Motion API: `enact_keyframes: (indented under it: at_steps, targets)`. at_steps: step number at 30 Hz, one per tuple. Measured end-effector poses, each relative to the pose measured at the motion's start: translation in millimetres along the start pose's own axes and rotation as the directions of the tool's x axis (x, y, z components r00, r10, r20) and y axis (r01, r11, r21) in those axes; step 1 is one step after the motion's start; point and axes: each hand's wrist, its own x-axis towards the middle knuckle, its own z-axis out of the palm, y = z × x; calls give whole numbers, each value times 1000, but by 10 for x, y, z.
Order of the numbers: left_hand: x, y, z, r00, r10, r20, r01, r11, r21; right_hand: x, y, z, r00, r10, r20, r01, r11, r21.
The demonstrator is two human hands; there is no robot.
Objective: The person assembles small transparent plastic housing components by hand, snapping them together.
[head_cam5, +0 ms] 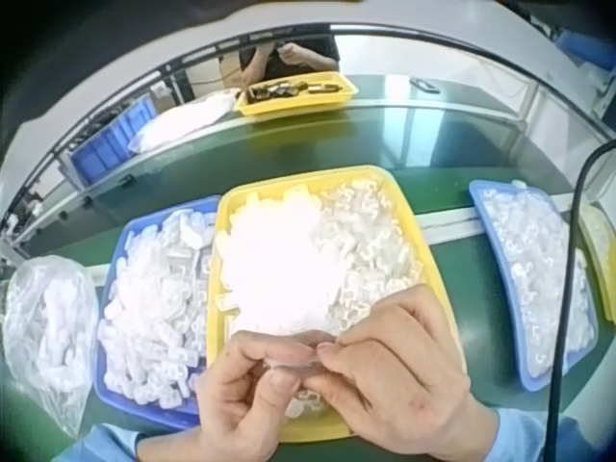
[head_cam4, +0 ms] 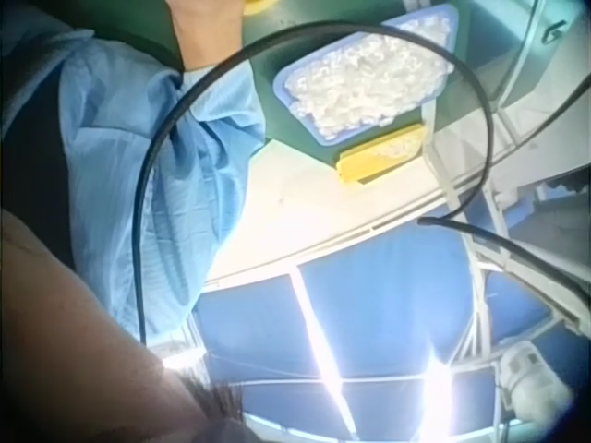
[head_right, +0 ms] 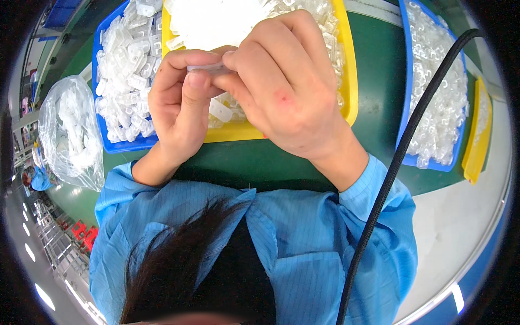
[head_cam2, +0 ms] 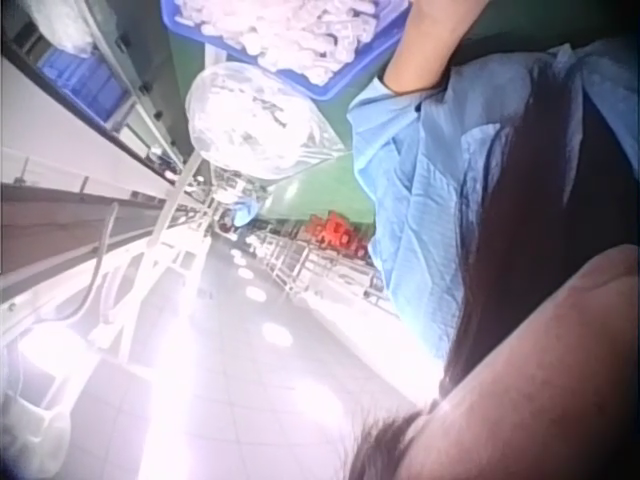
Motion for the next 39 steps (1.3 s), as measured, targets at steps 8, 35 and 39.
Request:
enact_keyframes:
  at_steps: [8,35,39]
  targets:
    - [7,-56,53,1000,-17,-26,12,983,-181,31,-2,-15,999,37,31,-36,999,-34]
    - [3,56,-3,977,-211,-37,200,959,-200,15,-74,-22,999,25,-36,-28,997,-69]
    - [41,16,6,983,-181,18,179,945,-274,38,-43,-38,998,59,-3,-60,997,-41]
